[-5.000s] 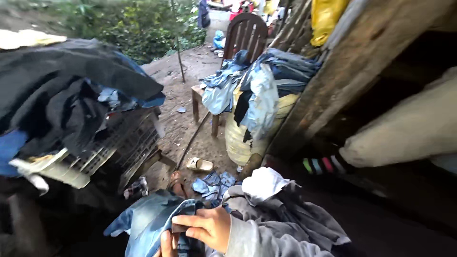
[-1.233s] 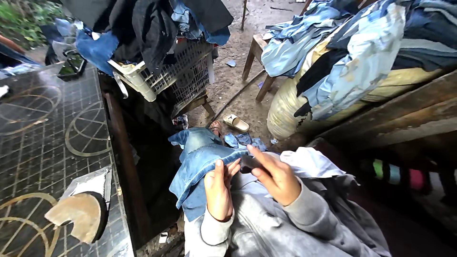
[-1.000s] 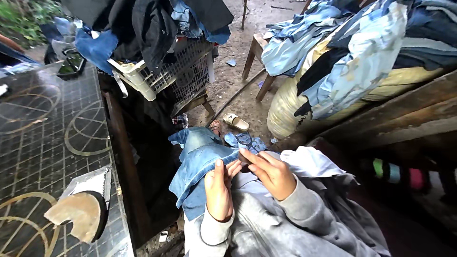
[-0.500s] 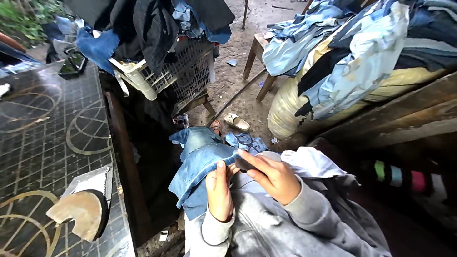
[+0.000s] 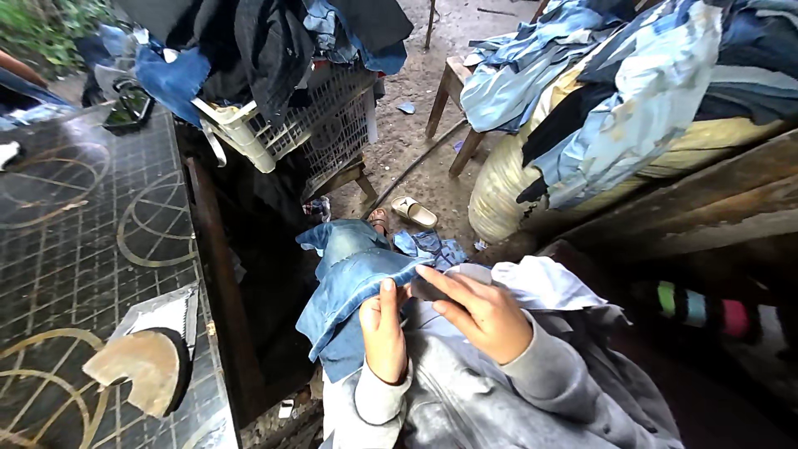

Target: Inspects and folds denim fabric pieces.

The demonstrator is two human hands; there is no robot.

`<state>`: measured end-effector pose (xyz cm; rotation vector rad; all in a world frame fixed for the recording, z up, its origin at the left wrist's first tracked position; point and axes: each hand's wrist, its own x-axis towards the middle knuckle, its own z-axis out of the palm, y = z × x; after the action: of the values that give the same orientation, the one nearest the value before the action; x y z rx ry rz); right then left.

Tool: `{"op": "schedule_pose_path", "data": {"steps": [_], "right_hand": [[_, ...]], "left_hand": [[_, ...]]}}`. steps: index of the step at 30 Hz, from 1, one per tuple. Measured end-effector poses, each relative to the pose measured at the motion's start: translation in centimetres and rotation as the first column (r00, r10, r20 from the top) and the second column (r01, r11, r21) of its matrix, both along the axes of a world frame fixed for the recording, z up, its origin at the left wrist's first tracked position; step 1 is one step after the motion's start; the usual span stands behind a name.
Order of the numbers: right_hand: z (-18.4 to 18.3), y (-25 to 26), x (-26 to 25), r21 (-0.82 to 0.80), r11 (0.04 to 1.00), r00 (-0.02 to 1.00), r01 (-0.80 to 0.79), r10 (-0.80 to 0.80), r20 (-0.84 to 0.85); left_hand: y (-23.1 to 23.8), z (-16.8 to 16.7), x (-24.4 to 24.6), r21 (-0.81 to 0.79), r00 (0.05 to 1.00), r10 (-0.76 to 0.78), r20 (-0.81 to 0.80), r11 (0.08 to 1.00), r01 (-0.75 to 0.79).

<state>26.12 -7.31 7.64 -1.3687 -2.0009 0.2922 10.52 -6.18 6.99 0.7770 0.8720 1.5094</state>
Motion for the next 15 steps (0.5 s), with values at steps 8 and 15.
{"op": "schedule_pose_path", "data": {"steps": [8,15], "right_hand": [[-0.03,-0.24,0.25,-0.022,1.000,0.999,-0.018,0.017,-0.032],[-0.31,-0.19,0.29,-0.021,0.999,0.998,-0.026,0.024,-0.064]], "left_hand": [[0.04,0.08,-0.08,-0.029,0.998,0.058,-0.015,0.998,-0.058],[-0.02,0.22,-0.18,-0.028,0.999,0.034,0.023,0.999,-0.033]]}}
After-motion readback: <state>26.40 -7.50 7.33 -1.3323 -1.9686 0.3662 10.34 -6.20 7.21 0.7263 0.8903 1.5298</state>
